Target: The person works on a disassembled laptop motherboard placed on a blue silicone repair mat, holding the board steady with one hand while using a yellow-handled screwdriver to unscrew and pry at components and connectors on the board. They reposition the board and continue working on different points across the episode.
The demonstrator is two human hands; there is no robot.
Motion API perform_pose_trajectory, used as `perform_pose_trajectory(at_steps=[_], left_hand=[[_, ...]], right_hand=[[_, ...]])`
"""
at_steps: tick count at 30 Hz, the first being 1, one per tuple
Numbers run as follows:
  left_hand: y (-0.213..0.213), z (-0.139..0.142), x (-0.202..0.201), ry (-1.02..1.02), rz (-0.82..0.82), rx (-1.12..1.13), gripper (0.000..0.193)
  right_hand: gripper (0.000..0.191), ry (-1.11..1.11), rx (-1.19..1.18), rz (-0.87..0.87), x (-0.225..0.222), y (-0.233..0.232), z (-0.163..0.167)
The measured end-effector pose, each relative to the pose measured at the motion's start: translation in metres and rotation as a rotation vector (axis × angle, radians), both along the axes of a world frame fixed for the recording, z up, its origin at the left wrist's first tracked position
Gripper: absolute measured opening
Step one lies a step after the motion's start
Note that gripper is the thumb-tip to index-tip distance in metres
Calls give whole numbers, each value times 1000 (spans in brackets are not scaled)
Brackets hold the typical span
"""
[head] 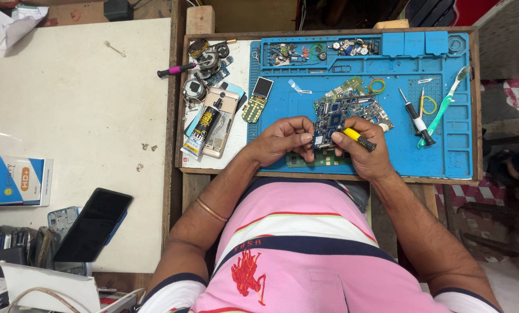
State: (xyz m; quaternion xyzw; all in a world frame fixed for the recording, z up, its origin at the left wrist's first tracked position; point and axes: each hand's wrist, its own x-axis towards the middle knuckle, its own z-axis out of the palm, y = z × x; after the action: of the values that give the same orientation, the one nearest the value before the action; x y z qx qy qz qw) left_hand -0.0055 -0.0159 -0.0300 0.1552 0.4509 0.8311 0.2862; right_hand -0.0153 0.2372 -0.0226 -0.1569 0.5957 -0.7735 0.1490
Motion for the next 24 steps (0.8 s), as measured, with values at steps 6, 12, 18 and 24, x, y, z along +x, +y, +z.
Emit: perform_pose_trajectory(at_steps=[6, 12, 18, 24], left_hand=[[2, -1, -4, 1, 204, 49, 24], [2, -7, -3, 9, 290, 79, 23], [1, -5, -5, 1, 294, 87, 21], [0, -6, -5, -3, 278, 102, 20]], right_hand=[[9, -20, 26, 48, -1, -2, 3], [12, -51, 43, 84, 1, -2, 8], [12, -13, 94, 80, 1, -3, 10], [12, -13, 85, 81, 1, -2, 9]])
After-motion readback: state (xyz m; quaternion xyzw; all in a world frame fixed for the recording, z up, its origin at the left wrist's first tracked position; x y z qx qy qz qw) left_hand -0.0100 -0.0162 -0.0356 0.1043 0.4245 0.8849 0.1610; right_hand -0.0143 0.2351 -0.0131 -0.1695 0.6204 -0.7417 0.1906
